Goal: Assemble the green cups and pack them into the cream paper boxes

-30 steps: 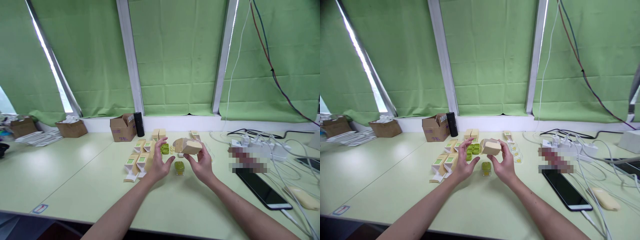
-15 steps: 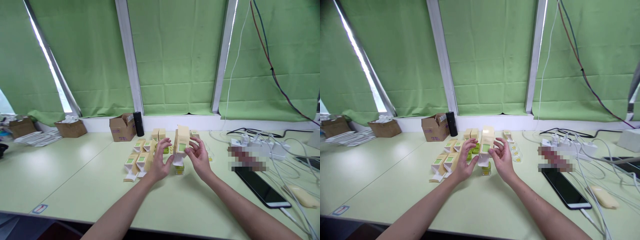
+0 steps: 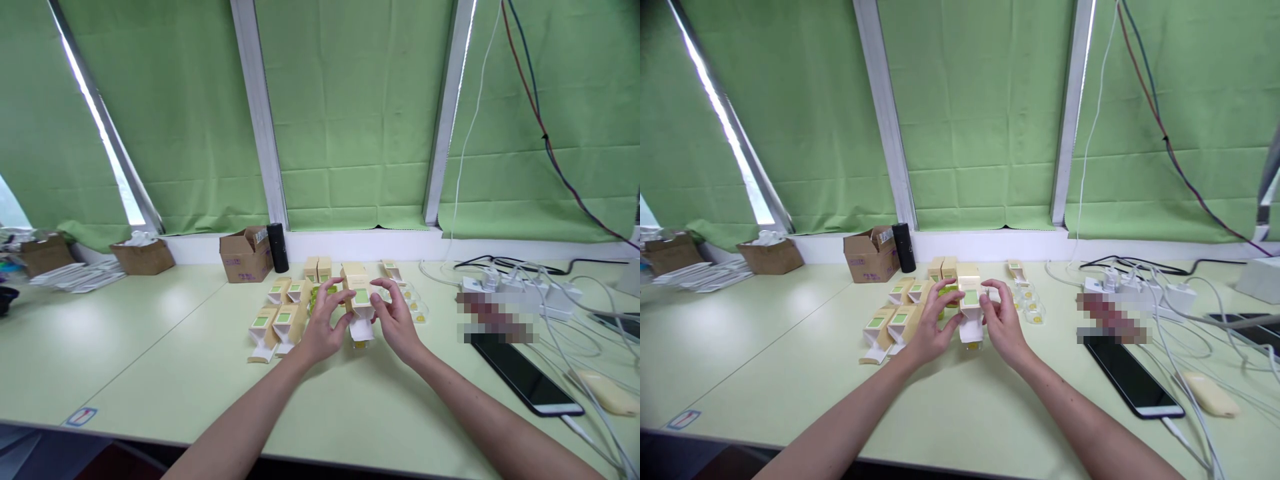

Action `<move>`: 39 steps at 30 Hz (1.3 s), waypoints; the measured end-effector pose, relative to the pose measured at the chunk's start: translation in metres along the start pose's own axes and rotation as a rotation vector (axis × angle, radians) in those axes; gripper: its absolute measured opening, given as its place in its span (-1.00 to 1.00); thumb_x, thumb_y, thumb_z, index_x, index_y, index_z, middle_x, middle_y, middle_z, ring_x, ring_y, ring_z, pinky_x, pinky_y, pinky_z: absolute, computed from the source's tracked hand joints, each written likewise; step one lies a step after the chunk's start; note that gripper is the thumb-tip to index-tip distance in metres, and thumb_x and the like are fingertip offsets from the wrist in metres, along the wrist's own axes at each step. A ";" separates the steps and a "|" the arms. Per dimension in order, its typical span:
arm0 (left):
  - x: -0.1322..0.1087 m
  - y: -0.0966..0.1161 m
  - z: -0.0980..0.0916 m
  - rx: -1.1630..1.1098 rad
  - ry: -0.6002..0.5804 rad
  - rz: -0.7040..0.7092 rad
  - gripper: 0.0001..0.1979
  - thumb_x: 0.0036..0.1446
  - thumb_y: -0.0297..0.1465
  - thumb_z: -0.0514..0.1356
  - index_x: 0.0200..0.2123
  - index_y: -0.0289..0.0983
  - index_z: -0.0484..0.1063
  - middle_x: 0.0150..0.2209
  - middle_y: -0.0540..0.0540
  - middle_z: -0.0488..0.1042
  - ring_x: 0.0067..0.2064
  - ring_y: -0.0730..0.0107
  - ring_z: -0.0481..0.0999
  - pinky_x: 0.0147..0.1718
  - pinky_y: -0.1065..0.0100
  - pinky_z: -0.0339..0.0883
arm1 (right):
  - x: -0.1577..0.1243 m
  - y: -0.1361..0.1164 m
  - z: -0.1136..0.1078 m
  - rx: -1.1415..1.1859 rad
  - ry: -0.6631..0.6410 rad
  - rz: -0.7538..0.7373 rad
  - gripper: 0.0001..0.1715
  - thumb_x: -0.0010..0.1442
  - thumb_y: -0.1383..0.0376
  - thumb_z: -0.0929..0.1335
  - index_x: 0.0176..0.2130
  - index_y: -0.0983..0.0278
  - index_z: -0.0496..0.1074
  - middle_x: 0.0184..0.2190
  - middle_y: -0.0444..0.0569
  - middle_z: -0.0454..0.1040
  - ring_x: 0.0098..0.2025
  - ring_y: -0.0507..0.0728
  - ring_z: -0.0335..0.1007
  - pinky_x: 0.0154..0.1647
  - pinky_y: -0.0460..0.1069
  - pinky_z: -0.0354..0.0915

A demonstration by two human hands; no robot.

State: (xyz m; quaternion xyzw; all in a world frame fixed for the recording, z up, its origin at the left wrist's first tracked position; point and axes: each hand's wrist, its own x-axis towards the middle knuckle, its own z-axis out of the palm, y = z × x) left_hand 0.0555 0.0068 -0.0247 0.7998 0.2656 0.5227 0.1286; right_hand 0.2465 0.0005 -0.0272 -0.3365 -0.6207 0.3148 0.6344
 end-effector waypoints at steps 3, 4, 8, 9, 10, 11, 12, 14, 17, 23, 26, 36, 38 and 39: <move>0.001 0.000 0.000 -0.015 0.011 -0.024 -0.60 0.36 -0.47 0.19 0.20 -0.02 0.43 0.34 -0.23 0.18 0.39 -0.02 0.28 0.19 -0.09 0.47 | 0.000 0.000 0.000 -0.013 -0.003 -0.014 -0.58 0.45 -0.05 0.29 0.14 0.10 0.34 0.00 -0.02 0.45 -0.44 0.03 0.42 -0.45 0.02 0.49; 0.001 0.000 0.001 -0.024 0.016 -0.033 -0.61 0.36 -0.46 0.18 0.20 -0.02 0.44 0.33 -0.23 0.18 0.37 -0.01 0.31 0.19 -0.08 0.48 | 0.000 0.000 0.000 -0.016 -0.004 -0.022 -0.59 0.45 -0.04 0.29 0.15 0.10 0.35 0.04 0.01 0.44 -0.42 0.03 0.43 -0.43 0.03 0.51; 0.001 -0.001 0.002 -0.093 0.061 -0.085 -0.66 0.38 -0.42 0.17 0.18 -0.07 0.45 0.31 -0.25 0.19 0.24 0.07 0.46 0.15 -0.01 0.50 | 0.000 0.001 -0.001 -0.016 -0.034 -0.067 -0.58 0.47 -0.02 0.27 0.18 0.08 0.37 0.13 0.05 0.40 -0.34 0.05 0.47 -0.35 0.03 0.56; 0.001 -0.002 0.003 -0.113 0.074 -0.108 -0.67 0.38 -0.41 0.18 0.18 -0.08 0.44 0.32 -0.25 0.18 0.18 0.11 0.50 0.13 0.01 0.52 | -0.001 0.002 -0.001 -0.014 -0.045 -0.072 -0.58 0.47 -0.02 0.27 0.19 0.07 0.37 0.14 0.05 0.39 -0.31 0.06 0.49 -0.33 0.03 0.57; 0.001 -0.002 0.003 -0.133 0.085 -0.132 -0.67 0.39 -0.39 0.18 0.18 -0.09 0.44 0.32 -0.25 0.18 0.11 0.16 0.54 0.12 0.02 0.52 | -0.001 0.002 -0.001 -0.012 -0.055 -0.072 -0.58 0.47 -0.01 0.27 0.20 0.06 0.37 0.17 0.06 0.37 -0.28 0.07 0.50 -0.31 0.03 0.57; 0.001 -0.003 0.003 -0.148 0.096 -0.152 -0.67 0.39 -0.38 0.19 0.18 -0.09 0.44 0.32 -0.24 0.17 0.06 0.21 0.57 0.12 0.03 0.52 | -0.001 0.002 -0.001 -0.009 -0.062 -0.069 -0.58 0.47 -0.01 0.27 0.21 0.05 0.37 0.20 0.06 0.35 -0.26 0.07 0.51 -0.30 0.03 0.58; 0.002 -0.004 0.004 -0.161 0.106 -0.166 -0.67 0.38 -0.38 0.20 0.18 -0.09 0.44 0.32 -0.23 0.18 0.03 0.25 0.58 0.12 0.05 0.52 | -0.001 0.002 -0.002 -0.003 -0.070 -0.066 -0.58 0.47 0.00 0.27 0.22 0.04 0.37 0.23 0.06 0.31 -0.25 0.07 0.52 -0.30 0.03 0.58; 0.002 -0.006 0.004 -0.182 0.129 -0.174 -0.67 0.38 -0.37 0.21 0.18 -0.09 0.44 0.30 -0.22 0.19 0.05 0.25 0.58 0.14 0.07 0.50 | -0.002 0.002 -0.002 0.019 -0.087 -0.063 -0.58 0.46 0.01 0.29 0.22 0.02 0.36 0.28 0.07 0.26 -0.24 0.07 0.53 -0.30 0.03 0.58; 0.003 -0.010 0.005 -0.217 0.159 -0.174 -0.66 0.37 -0.35 0.22 0.18 -0.10 0.44 0.27 -0.22 0.22 0.10 0.21 0.55 0.15 0.09 0.51 | -0.002 0.002 -0.003 0.046 -0.123 -0.060 -0.57 0.43 0.02 0.33 0.23 0.01 0.38 0.32 0.08 0.19 -0.22 0.07 0.54 -0.29 0.04 0.58; 0.003 -0.013 0.006 -0.238 0.183 -0.195 -0.67 0.38 -0.32 0.20 0.18 -0.13 0.44 0.23 -0.23 0.27 0.07 0.24 0.54 0.11 0.13 0.53 | -0.003 0.008 -0.004 0.067 -0.175 -0.033 -0.58 0.39 0.07 0.39 0.20 -0.01 0.43 0.39 0.09 0.08 -0.17 0.08 0.57 -0.14 0.12 0.62; 0.003 -0.011 0.007 -0.226 0.179 -0.195 -0.68 0.38 -0.35 0.19 0.17 -0.13 0.45 0.22 -0.22 0.26 0.05 0.26 0.55 0.08 0.17 0.54 | -0.003 0.011 -0.003 0.074 -0.177 -0.027 -0.58 0.36 0.10 0.42 0.18 0.00 0.44 0.39 0.08 0.09 -0.17 0.08 0.58 -0.07 0.15 0.62; 0.005 -0.003 0.006 -0.200 0.151 -0.195 -0.68 0.34 -0.38 0.22 0.14 -0.14 0.47 0.19 -0.21 0.24 0.07 0.23 0.55 0.11 0.12 0.53 | 0.000 0.014 -0.002 0.109 -0.116 -0.006 -0.59 0.26 0.14 0.49 0.10 0.05 0.50 0.32 0.08 0.16 -0.25 0.05 0.58 -0.14 0.10 0.61; 0.004 -0.004 0.006 -0.202 0.144 -0.199 -0.68 0.34 -0.39 0.22 0.14 -0.13 0.47 0.19 -0.20 0.23 0.04 0.26 0.55 0.11 0.12 0.53 | 0.000 0.013 -0.002 0.109 -0.105 -0.006 -0.60 0.26 0.13 0.49 0.09 0.06 0.50 0.32 0.09 0.17 -0.26 0.05 0.58 -0.17 0.09 0.61; 0.004 -0.004 0.007 -0.205 0.141 -0.202 -0.67 0.34 -0.40 0.22 0.14 -0.12 0.46 0.19 -0.20 0.22 0.01 0.28 0.56 0.11 0.12 0.53 | 0.000 0.013 -0.002 0.108 -0.100 -0.006 -0.60 0.26 0.13 0.49 0.08 0.06 0.50 0.32 0.09 0.18 -0.26 0.05 0.58 -0.18 0.09 0.60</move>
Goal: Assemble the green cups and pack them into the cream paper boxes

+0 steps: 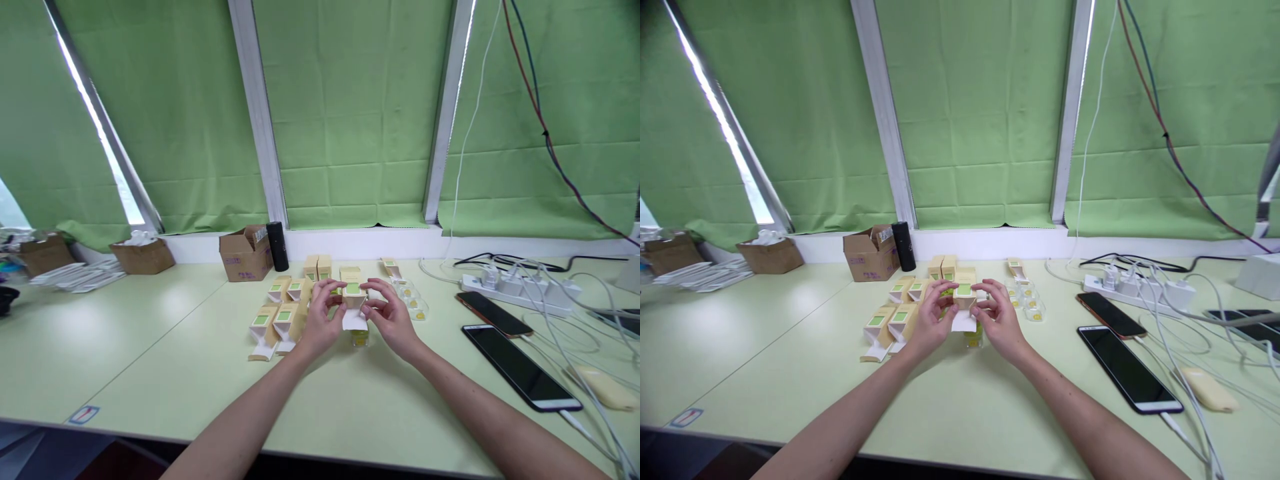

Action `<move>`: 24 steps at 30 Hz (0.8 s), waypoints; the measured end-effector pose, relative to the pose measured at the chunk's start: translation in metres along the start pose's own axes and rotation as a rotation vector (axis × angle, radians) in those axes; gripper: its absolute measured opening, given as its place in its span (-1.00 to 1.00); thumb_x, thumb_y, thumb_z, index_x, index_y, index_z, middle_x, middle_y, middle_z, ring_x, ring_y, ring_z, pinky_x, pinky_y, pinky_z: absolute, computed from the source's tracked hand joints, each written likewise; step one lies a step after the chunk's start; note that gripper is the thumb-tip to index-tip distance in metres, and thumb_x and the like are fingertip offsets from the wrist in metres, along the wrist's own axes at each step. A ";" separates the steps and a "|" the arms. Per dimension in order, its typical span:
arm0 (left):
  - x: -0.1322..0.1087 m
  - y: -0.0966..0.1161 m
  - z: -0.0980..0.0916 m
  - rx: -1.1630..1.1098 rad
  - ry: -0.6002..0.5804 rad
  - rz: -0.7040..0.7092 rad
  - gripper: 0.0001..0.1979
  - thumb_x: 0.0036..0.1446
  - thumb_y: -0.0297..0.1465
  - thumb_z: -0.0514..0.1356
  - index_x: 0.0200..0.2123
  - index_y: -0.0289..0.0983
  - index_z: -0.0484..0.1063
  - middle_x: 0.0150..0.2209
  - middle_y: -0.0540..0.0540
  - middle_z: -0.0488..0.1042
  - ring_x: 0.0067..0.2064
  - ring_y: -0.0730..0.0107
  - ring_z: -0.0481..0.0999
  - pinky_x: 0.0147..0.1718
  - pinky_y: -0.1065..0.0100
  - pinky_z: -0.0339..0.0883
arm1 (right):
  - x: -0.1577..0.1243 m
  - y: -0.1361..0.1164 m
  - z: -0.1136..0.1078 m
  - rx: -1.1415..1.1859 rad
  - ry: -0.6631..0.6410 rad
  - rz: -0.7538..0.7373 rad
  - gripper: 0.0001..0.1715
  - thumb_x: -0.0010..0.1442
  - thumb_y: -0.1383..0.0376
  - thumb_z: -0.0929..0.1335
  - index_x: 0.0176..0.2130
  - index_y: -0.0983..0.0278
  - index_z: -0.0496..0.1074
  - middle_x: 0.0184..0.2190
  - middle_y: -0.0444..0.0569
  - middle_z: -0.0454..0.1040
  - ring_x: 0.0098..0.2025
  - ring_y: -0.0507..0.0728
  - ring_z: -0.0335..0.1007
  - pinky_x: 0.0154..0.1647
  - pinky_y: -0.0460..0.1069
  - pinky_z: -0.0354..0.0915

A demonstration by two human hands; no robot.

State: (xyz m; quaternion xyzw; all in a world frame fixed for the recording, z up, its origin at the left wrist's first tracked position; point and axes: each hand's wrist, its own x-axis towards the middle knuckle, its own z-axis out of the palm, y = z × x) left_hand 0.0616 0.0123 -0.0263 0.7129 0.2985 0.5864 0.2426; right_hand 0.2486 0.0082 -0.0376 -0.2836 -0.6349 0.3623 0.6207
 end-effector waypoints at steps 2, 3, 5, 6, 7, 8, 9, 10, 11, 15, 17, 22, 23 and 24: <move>-0.001 0.000 0.000 -0.005 -0.009 -0.009 -0.67 0.33 -0.41 0.23 0.14 -0.13 0.46 0.20 -0.19 0.22 -0.03 0.32 0.57 0.10 0.11 0.54 | 0.000 0.000 0.000 0.001 0.010 0.002 -0.60 0.26 0.12 0.49 0.08 0.07 0.51 0.33 0.10 0.18 -0.27 0.05 0.58 -0.21 0.08 0.60; -0.001 0.000 0.001 -0.006 -0.012 -0.012 -0.67 0.33 -0.40 0.23 0.14 -0.13 0.46 0.19 -0.19 0.22 -0.05 0.33 0.57 0.10 0.11 0.54 | 0.000 0.000 0.000 0.004 0.017 0.004 -0.61 0.26 0.12 0.49 0.07 0.08 0.51 0.33 0.10 0.19 -0.28 0.06 0.58 -0.23 0.08 0.59; -0.001 0.000 0.001 0.000 -0.016 -0.014 -0.67 0.32 -0.38 0.24 0.14 -0.13 0.47 0.18 -0.19 0.22 -0.03 0.31 0.56 0.09 0.11 0.55 | 0.000 0.000 0.001 0.013 0.031 0.012 -0.61 0.24 0.13 0.50 0.05 0.09 0.52 0.32 0.10 0.20 -0.28 0.06 0.58 -0.28 0.06 0.57; -0.001 0.000 0.001 0.005 -0.016 -0.014 -0.67 0.32 -0.37 0.25 0.14 -0.13 0.47 0.18 -0.19 0.22 -0.02 0.28 0.55 0.09 0.10 0.55 | 0.001 0.000 0.001 0.017 0.038 0.017 -0.62 0.23 0.13 0.50 0.04 0.09 0.52 0.32 0.11 0.20 -0.29 0.07 0.58 -0.30 0.05 0.56; -0.002 0.001 0.000 0.010 -0.018 -0.015 -0.67 0.33 -0.34 0.25 0.15 -0.12 0.47 0.18 -0.19 0.22 0.00 0.26 0.55 0.10 0.09 0.54 | 0.001 -0.001 0.001 0.021 0.046 0.021 -0.61 0.22 0.13 0.50 0.03 0.10 0.53 0.32 0.10 0.21 -0.30 0.06 0.58 -0.33 0.04 0.54; -0.002 0.001 0.000 0.014 -0.028 -0.020 -0.66 0.34 -0.31 0.25 0.16 -0.11 0.46 0.19 -0.19 0.21 0.02 0.23 0.54 0.11 0.07 0.53 | 0.001 -0.002 0.002 0.023 0.054 0.027 -0.61 0.21 0.12 0.51 0.02 0.11 0.53 0.31 0.10 0.22 -0.31 0.06 0.58 -0.35 0.03 0.53; -0.002 0.001 -0.001 0.014 -0.046 -0.029 -0.64 0.35 -0.28 0.25 0.19 -0.10 0.45 0.21 -0.20 0.20 0.04 0.21 0.53 0.13 0.04 0.52 | 0.002 -0.003 0.002 0.025 0.061 0.036 -0.61 0.20 0.12 0.51 0.01 0.12 0.52 0.30 0.09 0.24 -0.32 0.05 0.57 -0.36 0.02 0.51; -0.003 0.002 -0.002 0.010 -0.070 -0.041 -0.61 0.35 -0.24 0.24 0.22 -0.08 0.44 0.23 -0.21 0.18 0.06 0.18 0.52 0.15 0.01 0.50 | 0.002 -0.004 0.002 0.029 0.072 0.047 -0.60 0.19 0.12 0.51 0.01 0.13 0.52 0.29 0.09 0.27 -0.33 0.05 0.56 -0.37 0.01 0.49; -0.003 0.003 -0.003 0.002 -0.099 -0.052 -0.57 0.36 -0.19 0.23 0.25 -0.06 0.42 0.25 -0.21 0.16 0.08 0.15 0.51 0.17 -0.01 0.48 | 0.003 -0.006 0.002 0.035 0.082 0.063 -0.58 0.17 0.11 0.52 0.01 0.14 0.51 0.27 0.08 0.31 -0.34 0.04 0.55 -0.38 0.00 0.48; -0.004 0.006 -0.008 -0.034 -0.226 -0.050 -0.37 0.35 0.03 0.16 0.39 -0.02 0.29 0.34 -0.24 0.07 0.26 -0.06 0.37 0.31 -0.12 0.31 | 0.005 -0.012 0.002 0.076 0.128 0.153 -0.50 0.10 0.09 0.54 0.00 0.17 0.48 0.12 0.07 0.49 -0.42 0.05 0.51 -0.47 -0.03 0.40; -0.004 0.006 -0.008 -0.027 -0.277 -0.031 -0.21 0.25 0.14 0.21 0.45 0.01 0.19 0.39 -0.23 0.02 0.37 -0.18 0.23 0.37 -0.17 0.20 | 0.006 -0.012 0.001 0.082 0.144 0.177 -0.48 0.09 0.09 0.54 0.00 0.17 0.48 0.01 0.04 0.55 -0.45 0.06 0.49 -0.49 -0.03 0.37; -0.005 0.006 -0.005 0.052 -0.280 -0.062 -0.04 0.12 0.12 0.36 0.48 0.03 0.10 0.41 -0.25 -0.04 0.38 -0.18 0.21 0.36 -0.18 0.19 | 0.006 -0.007 0.000 0.055 0.146 0.162 -0.53 0.13 0.11 0.53 0.00 0.15 0.47 -0.05 0.00 0.56 -0.42 0.09 0.51 -0.43 0.00 0.41; -0.005 0.006 -0.004 0.047 -0.264 -0.061 -0.09 0.16 0.09 0.35 0.47 0.02 0.11 0.41 -0.25 -0.03 0.36 -0.15 0.24 0.35 -0.15 0.20 | 0.005 -0.006 0.000 0.050 0.140 0.152 -0.54 0.14 0.12 0.53 0.01 0.15 0.48 -0.01 0.01 0.54 -0.40 0.08 0.52 -0.40 0.01 0.43; -0.005 0.005 -0.003 0.034 -0.248 -0.055 -0.15 0.20 0.07 0.33 0.46 0.01 0.14 0.40 -0.25 -0.01 0.34 -0.11 0.28 0.34 -0.13 0.22 | 0.005 -0.006 0.000 0.048 0.131 0.139 -0.56 0.15 0.13 0.52 0.01 0.14 0.49 0.05 0.02 0.51 -0.38 0.08 0.53 -0.36 0.03 0.45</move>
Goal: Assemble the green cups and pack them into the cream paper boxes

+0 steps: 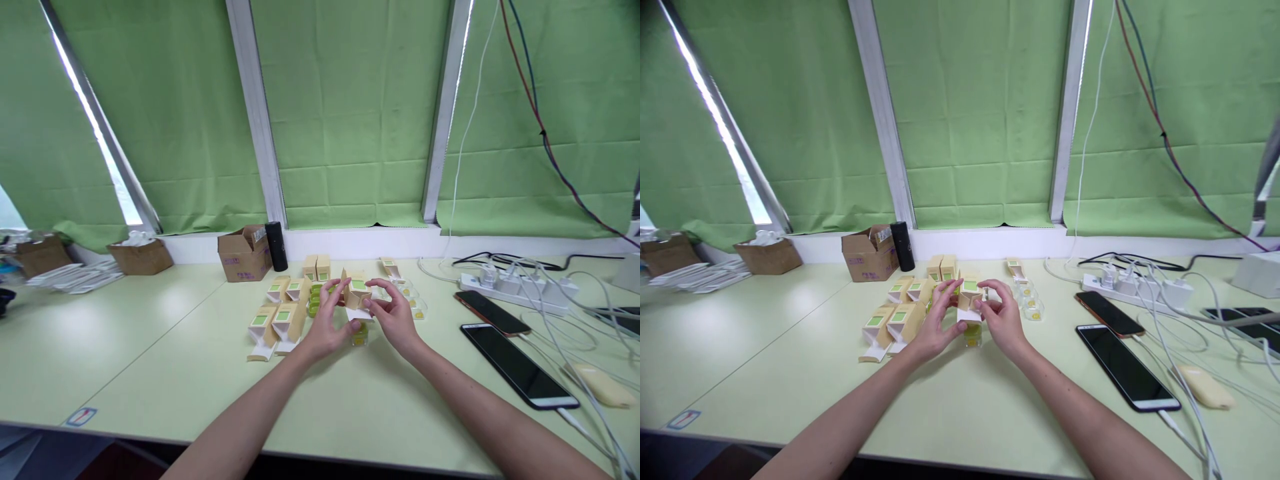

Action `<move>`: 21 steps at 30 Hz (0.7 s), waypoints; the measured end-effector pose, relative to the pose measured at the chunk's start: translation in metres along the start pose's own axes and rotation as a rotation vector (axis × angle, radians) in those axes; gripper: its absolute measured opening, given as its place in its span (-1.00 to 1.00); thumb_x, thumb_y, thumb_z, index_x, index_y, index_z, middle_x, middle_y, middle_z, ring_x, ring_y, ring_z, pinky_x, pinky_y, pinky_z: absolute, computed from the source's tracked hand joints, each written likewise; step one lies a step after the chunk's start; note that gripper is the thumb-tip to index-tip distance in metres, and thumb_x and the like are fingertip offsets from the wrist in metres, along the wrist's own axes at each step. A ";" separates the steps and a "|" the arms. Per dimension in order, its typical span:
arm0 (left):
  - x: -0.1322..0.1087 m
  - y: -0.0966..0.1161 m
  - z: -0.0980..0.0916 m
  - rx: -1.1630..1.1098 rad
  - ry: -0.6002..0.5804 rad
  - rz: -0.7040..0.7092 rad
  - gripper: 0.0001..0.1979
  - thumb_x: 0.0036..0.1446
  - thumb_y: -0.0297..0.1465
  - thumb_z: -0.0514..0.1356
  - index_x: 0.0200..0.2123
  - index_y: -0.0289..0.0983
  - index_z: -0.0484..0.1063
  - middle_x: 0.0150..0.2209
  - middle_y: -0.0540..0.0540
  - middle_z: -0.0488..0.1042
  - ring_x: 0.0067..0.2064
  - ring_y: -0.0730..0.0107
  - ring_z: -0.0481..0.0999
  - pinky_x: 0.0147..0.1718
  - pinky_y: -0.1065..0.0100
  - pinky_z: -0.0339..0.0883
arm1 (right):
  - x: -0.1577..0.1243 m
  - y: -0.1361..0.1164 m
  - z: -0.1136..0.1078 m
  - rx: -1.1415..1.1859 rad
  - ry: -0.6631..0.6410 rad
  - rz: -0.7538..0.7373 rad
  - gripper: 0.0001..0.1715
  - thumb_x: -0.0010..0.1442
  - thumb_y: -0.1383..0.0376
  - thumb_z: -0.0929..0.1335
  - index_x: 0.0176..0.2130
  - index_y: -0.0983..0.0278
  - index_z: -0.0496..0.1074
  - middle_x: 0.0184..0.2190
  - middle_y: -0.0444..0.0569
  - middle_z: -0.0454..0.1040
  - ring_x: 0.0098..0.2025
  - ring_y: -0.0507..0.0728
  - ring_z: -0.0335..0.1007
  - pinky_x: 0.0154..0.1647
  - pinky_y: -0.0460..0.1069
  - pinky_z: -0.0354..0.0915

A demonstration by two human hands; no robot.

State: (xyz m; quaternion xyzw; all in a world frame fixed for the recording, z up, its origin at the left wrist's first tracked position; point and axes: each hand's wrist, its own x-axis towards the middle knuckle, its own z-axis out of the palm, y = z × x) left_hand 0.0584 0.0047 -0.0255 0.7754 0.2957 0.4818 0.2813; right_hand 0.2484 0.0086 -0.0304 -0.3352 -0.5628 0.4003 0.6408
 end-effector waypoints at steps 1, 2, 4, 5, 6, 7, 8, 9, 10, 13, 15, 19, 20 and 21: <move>0.000 0.000 0.000 -0.016 0.016 0.010 -0.20 0.23 0.04 0.31 0.44 -0.01 0.16 0.38 -0.25 0.01 0.32 -0.09 0.30 0.33 -0.10 0.24 | -0.001 0.000 0.000 0.000 -0.012 -0.014 -0.57 0.15 0.13 0.52 0.01 0.13 0.50 0.11 0.02 0.46 -0.36 0.08 0.54 -0.33 0.04 0.47; 0.000 -0.001 0.001 -0.033 0.030 0.020 -0.25 0.26 0.02 0.29 0.42 -0.02 0.18 0.37 -0.25 0.04 0.31 -0.07 0.31 0.32 -0.08 0.25 | -0.001 0.001 0.000 0.001 -0.028 -0.028 -0.58 0.16 0.13 0.53 0.01 0.12 0.51 0.17 0.03 0.41 -0.33 0.09 0.56 -0.29 0.05 0.49; 0.001 -0.002 0.001 -0.069 0.053 0.024 -0.30 0.29 0.00 0.27 0.39 -0.05 0.19 0.35 -0.25 0.08 0.29 -0.04 0.34 0.29 -0.05 0.28 | -0.002 0.000 0.000 0.010 -0.061 -0.051 -0.58 0.17 0.11 0.52 0.02 0.11 0.53 0.26 0.05 0.31 -0.28 0.10 0.57 -0.24 0.08 0.53; 0.002 -0.002 0.000 -0.089 0.062 0.018 -0.33 0.30 -0.01 0.26 0.38 -0.06 0.20 0.34 -0.25 0.10 0.26 -0.02 0.36 0.27 -0.04 0.30 | -0.003 0.000 0.001 0.015 -0.075 -0.058 -0.57 0.18 0.09 0.52 0.03 0.10 0.54 0.28 0.06 0.27 -0.27 0.10 0.57 -0.23 0.08 0.54; 0.002 -0.003 0.000 -0.108 0.071 0.009 -0.34 0.31 -0.02 0.25 0.37 -0.07 0.21 0.34 -0.25 0.11 0.23 0.00 0.39 0.25 -0.03 0.32 | -0.003 0.000 0.001 0.021 -0.088 -0.063 -0.56 0.20 0.06 0.51 0.04 0.09 0.55 0.29 0.07 0.25 -0.26 0.10 0.57 -0.23 0.09 0.55; 0.002 -0.004 -0.001 -0.127 0.081 -0.003 -0.35 0.31 -0.02 0.25 0.36 -0.08 0.22 0.33 -0.26 0.13 0.19 0.03 0.42 0.23 -0.02 0.33 | -0.003 0.000 0.001 0.028 -0.097 -0.067 -0.55 0.21 0.04 0.51 0.06 0.09 0.55 0.29 0.07 0.24 -0.26 0.10 0.56 -0.23 0.09 0.56; 0.003 -0.005 -0.001 -0.144 0.090 -0.014 -0.36 0.31 -0.03 0.26 0.34 -0.10 0.23 0.32 -0.26 0.16 0.16 0.05 0.44 0.21 0.00 0.35 | -0.003 0.000 0.001 0.034 -0.104 -0.071 -0.54 0.23 0.01 0.50 0.07 0.09 0.55 0.29 0.08 0.23 -0.25 0.09 0.56 -0.22 0.09 0.57; 0.003 -0.006 -0.001 -0.160 0.101 -0.022 -0.37 0.30 -0.03 0.26 0.33 -0.11 0.24 0.30 -0.26 0.21 0.13 0.06 0.45 0.18 0.02 0.36 | -0.004 0.000 0.001 0.041 -0.110 -0.074 -0.54 0.23 0.00 0.50 0.07 0.08 0.55 0.28 0.07 0.22 -0.25 0.08 0.55 -0.21 0.09 0.58; 0.004 -0.006 -0.001 -0.175 0.113 -0.028 -0.38 0.30 -0.04 0.27 0.32 -0.13 0.26 0.27 -0.26 0.25 0.11 0.07 0.46 0.16 0.03 0.37 | -0.004 0.001 0.002 0.047 -0.117 -0.077 -0.53 0.24 -0.02 0.49 0.08 0.07 0.55 0.28 0.07 0.21 -0.25 0.08 0.55 -0.19 0.10 0.59; 0.005 -0.007 -0.001 -0.212 0.151 -0.036 -0.41 0.28 -0.08 0.30 0.27 -0.16 0.30 0.18 -0.24 0.38 0.08 0.08 0.48 0.13 0.07 0.39 | -0.005 0.001 0.002 0.062 -0.147 -0.083 -0.53 0.25 -0.02 0.49 0.09 0.06 0.54 0.27 0.05 0.18 -0.25 0.07 0.54 -0.13 0.13 0.60; 0.005 -0.007 0.000 -0.232 0.168 -0.041 -0.44 0.28 -0.10 0.30 0.25 -0.16 0.32 0.15 -0.23 0.41 0.08 0.09 0.49 0.12 0.09 0.39 | -0.007 0.000 0.002 0.068 -0.167 -0.086 -0.54 0.25 -0.01 0.49 0.09 0.05 0.54 0.28 0.05 0.16 -0.25 0.07 0.54 -0.10 0.15 0.60; 0.006 -0.006 0.000 -0.275 0.192 -0.050 -0.48 0.26 -0.12 0.31 0.20 -0.17 0.33 0.13 -0.23 0.43 0.08 0.09 0.51 0.10 0.10 0.40 | -0.009 0.000 0.002 0.062 -0.190 -0.082 -0.52 0.25 -0.01 0.50 0.11 0.03 0.54 0.30 0.07 0.15 -0.19 0.11 0.56 -0.02 0.17 0.59; 0.006 -0.006 0.000 -0.283 0.196 -0.052 -0.49 0.26 -0.12 0.31 0.18 -0.17 0.33 0.13 -0.23 0.43 0.09 0.09 0.51 0.10 0.11 0.40 | -0.009 0.000 0.002 0.059 -0.195 -0.081 -0.52 0.25 -0.01 0.50 0.12 0.03 0.53 0.30 0.07 0.14 -0.17 0.13 0.56 0.00 0.18 0.59; 0.006 -0.006 0.000 -0.290 0.198 -0.054 -0.50 0.26 -0.13 0.31 0.17 -0.17 0.33 0.13 -0.23 0.43 0.09 0.09 0.52 0.09 0.11 0.40 | -0.009 0.000 0.001 0.056 -0.199 -0.081 -0.51 0.25 -0.02 0.50 0.12 0.03 0.53 0.31 0.08 0.14 -0.16 0.14 0.57 0.02 0.19 0.58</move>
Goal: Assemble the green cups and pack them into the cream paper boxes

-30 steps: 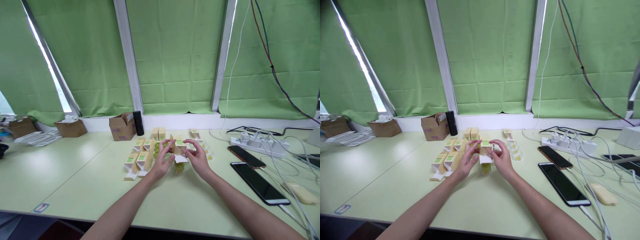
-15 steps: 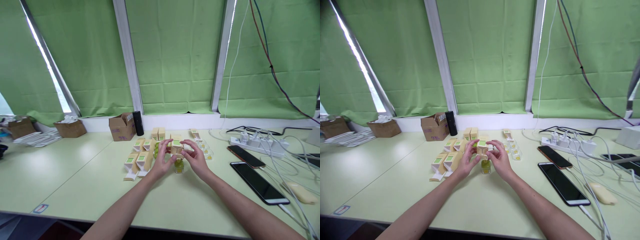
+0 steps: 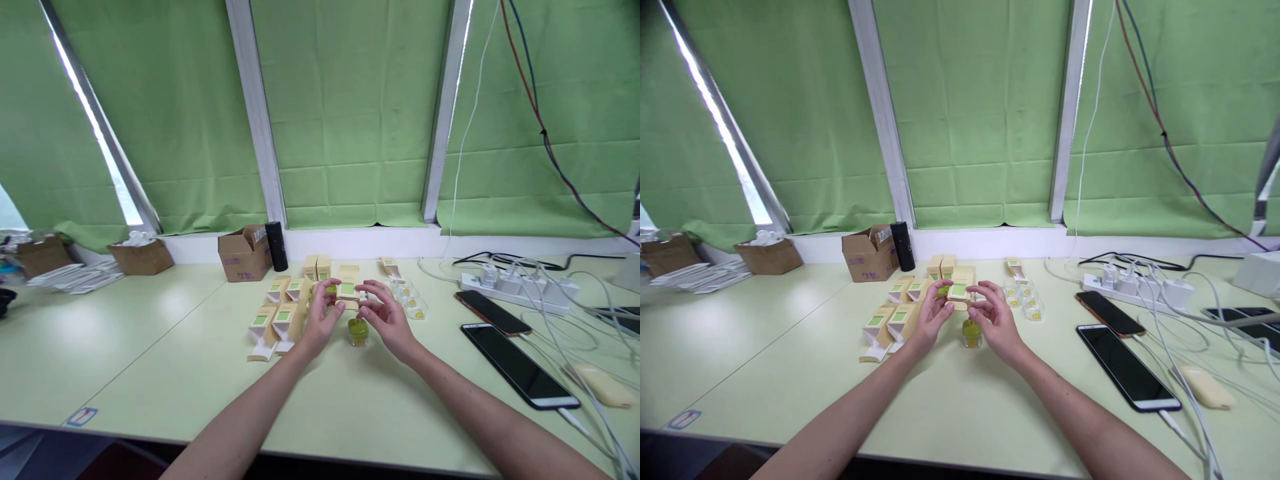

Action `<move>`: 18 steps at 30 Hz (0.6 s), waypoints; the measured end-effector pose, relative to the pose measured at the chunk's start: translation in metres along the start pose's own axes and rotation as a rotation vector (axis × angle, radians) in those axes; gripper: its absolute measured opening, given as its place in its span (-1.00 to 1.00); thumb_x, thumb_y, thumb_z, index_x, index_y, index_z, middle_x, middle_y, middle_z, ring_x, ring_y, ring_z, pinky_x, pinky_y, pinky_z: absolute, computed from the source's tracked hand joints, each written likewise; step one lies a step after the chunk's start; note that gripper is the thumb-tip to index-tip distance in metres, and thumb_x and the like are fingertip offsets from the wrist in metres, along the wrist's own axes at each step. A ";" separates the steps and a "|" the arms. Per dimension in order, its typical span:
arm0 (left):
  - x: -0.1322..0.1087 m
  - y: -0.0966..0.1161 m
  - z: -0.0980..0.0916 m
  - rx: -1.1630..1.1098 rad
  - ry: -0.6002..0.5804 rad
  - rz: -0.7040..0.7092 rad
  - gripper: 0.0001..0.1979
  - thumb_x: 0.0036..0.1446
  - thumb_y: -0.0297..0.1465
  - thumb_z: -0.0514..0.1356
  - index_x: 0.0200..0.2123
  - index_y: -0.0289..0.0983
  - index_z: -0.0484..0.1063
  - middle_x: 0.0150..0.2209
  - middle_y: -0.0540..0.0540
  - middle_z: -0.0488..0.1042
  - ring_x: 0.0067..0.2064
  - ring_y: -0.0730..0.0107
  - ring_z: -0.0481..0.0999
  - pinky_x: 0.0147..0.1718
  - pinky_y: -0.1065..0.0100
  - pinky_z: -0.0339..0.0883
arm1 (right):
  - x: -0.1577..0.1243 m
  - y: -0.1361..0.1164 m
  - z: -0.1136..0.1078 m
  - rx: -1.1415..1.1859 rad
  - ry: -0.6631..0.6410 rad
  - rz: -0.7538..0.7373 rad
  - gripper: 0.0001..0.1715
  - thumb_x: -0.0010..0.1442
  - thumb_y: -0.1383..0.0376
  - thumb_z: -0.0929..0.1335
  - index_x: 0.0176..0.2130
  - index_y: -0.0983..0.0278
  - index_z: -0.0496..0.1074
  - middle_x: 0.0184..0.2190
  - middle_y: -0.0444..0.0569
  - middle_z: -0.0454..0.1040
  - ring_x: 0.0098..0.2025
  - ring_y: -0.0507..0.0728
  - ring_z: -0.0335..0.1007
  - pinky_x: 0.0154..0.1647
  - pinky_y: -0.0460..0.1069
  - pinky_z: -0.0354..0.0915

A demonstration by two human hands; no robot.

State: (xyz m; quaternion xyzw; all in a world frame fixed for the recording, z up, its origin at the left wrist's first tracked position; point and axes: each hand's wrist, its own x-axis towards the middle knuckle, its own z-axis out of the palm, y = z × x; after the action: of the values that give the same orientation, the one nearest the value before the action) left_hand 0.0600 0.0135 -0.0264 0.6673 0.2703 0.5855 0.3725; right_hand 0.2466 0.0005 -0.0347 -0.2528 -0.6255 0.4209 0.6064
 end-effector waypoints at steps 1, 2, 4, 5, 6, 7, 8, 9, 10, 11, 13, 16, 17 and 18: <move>0.000 0.000 0.000 -0.005 0.001 -0.003 -0.50 0.26 -0.13 0.32 0.17 -0.17 0.33 0.14 -0.23 0.43 0.09 0.09 0.52 0.09 0.11 0.40 | 0.000 0.001 0.000 -0.003 -0.003 -0.001 -0.51 0.25 -0.02 0.51 0.12 0.03 0.53 0.31 0.08 0.14 -0.15 0.14 0.57 0.04 0.19 0.57; 0.000 0.000 0.000 -0.008 0.000 -0.007 -0.51 0.26 -0.14 0.31 0.16 -0.18 0.32 0.14 -0.23 0.42 0.09 0.09 0.52 0.09 0.11 0.40 | 0.000 0.001 0.000 -0.005 -0.004 -0.002 -0.51 0.25 -0.02 0.51 0.12 0.03 0.53 0.31 0.08 0.14 -0.15 0.14 0.57 0.04 0.19 0.57; 0.000 0.000 0.001 -0.012 -0.001 -0.016 -0.52 0.26 -0.15 0.31 0.15 -0.18 0.31 0.15 -0.22 0.41 0.08 0.10 0.52 0.09 0.12 0.40 | -0.001 0.003 -0.001 -0.006 -0.009 -0.008 -0.52 0.25 0.00 0.51 0.12 0.02 0.53 0.32 0.07 0.13 -0.14 0.13 0.57 0.05 0.18 0.56; 0.000 0.000 0.001 -0.014 -0.001 -0.021 -0.52 0.26 -0.15 0.31 0.14 -0.18 0.31 0.15 -0.22 0.40 0.07 0.12 0.52 0.09 0.12 0.40 | -0.001 0.004 -0.001 -0.006 -0.014 -0.011 -0.52 0.25 0.01 0.51 0.12 0.02 0.52 0.32 0.07 0.12 -0.13 0.13 0.58 0.05 0.17 0.56; 0.000 0.000 0.001 -0.014 0.002 -0.024 -0.53 0.26 -0.15 0.30 0.14 -0.18 0.30 0.14 -0.22 0.40 0.06 0.13 0.53 0.08 0.12 0.40 | -0.001 0.005 -0.001 -0.007 -0.018 -0.015 -0.53 0.26 0.02 0.51 0.12 0.02 0.52 0.32 0.06 0.12 -0.12 0.13 0.58 0.05 0.16 0.56; 0.000 0.000 0.001 -0.012 0.006 -0.025 -0.54 0.26 -0.15 0.30 0.13 -0.18 0.31 0.13 -0.21 0.41 0.05 0.14 0.53 0.08 0.13 0.41 | -0.001 0.005 -0.001 -0.010 -0.021 -0.021 -0.53 0.26 0.04 0.51 0.12 0.02 0.52 0.32 0.06 0.12 -0.11 0.13 0.58 0.04 0.15 0.56; 0.000 0.000 0.001 -0.008 0.011 -0.024 -0.54 0.26 -0.15 0.30 0.12 -0.18 0.31 0.11 -0.20 0.42 0.04 0.15 0.54 0.07 0.14 0.41 | -0.001 0.006 -0.001 -0.016 -0.023 -0.026 -0.53 0.26 0.04 0.51 0.12 0.03 0.51 0.32 0.06 0.12 -0.10 0.13 0.59 0.04 0.14 0.56; 0.000 0.000 0.002 -0.001 0.016 -0.021 -0.55 0.26 -0.15 0.30 0.12 -0.18 0.32 0.10 -0.20 0.43 0.03 0.15 0.54 0.06 0.15 0.42 | -0.002 0.006 -0.001 -0.024 -0.023 -0.030 -0.53 0.25 0.05 0.52 0.12 0.03 0.51 0.31 0.06 0.12 -0.09 0.13 0.59 0.04 0.14 0.55; 0.000 0.000 0.002 0.009 0.021 -0.017 -0.55 0.27 -0.14 0.30 0.11 -0.18 0.32 0.08 -0.19 0.43 0.02 0.16 0.54 0.05 0.15 0.42 | -0.002 0.006 -0.001 -0.035 -0.021 -0.034 -0.52 0.25 0.05 0.52 0.12 0.04 0.51 0.31 0.06 0.13 -0.09 0.12 0.59 0.04 0.14 0.55; 0.000 0.000 0.002 0.020 0.026 -0.011 -0.56 0.27 -0.14 0.30 0.11 -0.18 0.32 0.07 -0.19 0.44 0.01 0.16 0.54 0.05 0.16 0.43 | -0.002 0.005 -0.001 -0.049 -0.017 -0.037 -0.52 0.25 0.05 0.52 0.12 0.05 0.51 0.31 0.06 0.13 -0.10 0.12 0.59 0.05 0.14 0.55; 0.000 0.000 0.002 0.044 0.032 -0.004 -0.58 0.29 -0.13 0.28 0.10 -0.18 0.32 0.04 -0.18 0.44 0.00 0.17 0.54 0.04 0.16 0.43 | -0.002 0.004 0.000 -0.078 -0.010 -0.043 -0.52 0.24 0.05 0.52 0.12 0.05 0.51 0.31 0.07 0.14 -0.11 0.11 0.59 0.07 0.16 0.55; 0.000 -0.001 0.002 0.076 0.030 0.005 -0.59 0.31 -0.13 0.26 0.11 -0.17 0.32 0.01 -0.17 0.45 -0.01 0.18 0.54 0.03 0.15 0.44 | -0.003 0.002 0.001 -0.104 0.000 -0.042 -0.53 0.23 0.05 0.53 0.10 0.05 0.52 0.29 0.06 0.16 -0.15 0.09 0.59 0.09 0.18 0.54; 0.000 -0.001 0.002 0.086 0.029 0.010 -0.60 0.32 -0.13 0.26 0.11 -0.17 0.32 0.01 -0.17 0.44 -0.02 0.18 0.53 0.03 0.15 0.44 | -0.003 0.001 0.002 -0.108 0.005 -0.038 -0.53 0.22 0.04 0.53 0.09 0.05 0.52 0.29 0.05 0.16 -0.16 0.09 0.59 0.09 0.17 0.54; 0.000 -0.001 0.002 0.098 0.029 0.017 -0.60 0.32 -0.13 0.26 0.11 -0.17 0.32 0.01 -0.17 0.43 -0.02 0.19 0.53 0.03 0.15 0.44 | -0.003 0.001 0.002 -0.110 0.011 -0.033 -0.53 0.22 0.04 0.53 0.08 0.06 0.53 0.28 0.05 0.16 -0.17 0.08 0.59 0.08 0.17 0.55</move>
State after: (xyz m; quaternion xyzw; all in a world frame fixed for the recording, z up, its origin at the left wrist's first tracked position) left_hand 0.0619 0.0139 -0.0278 0.6785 0.2986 0.5842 0.3304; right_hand 0.2448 -0.0016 -0.0368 -0.2780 -0.6484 0.3742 0.6019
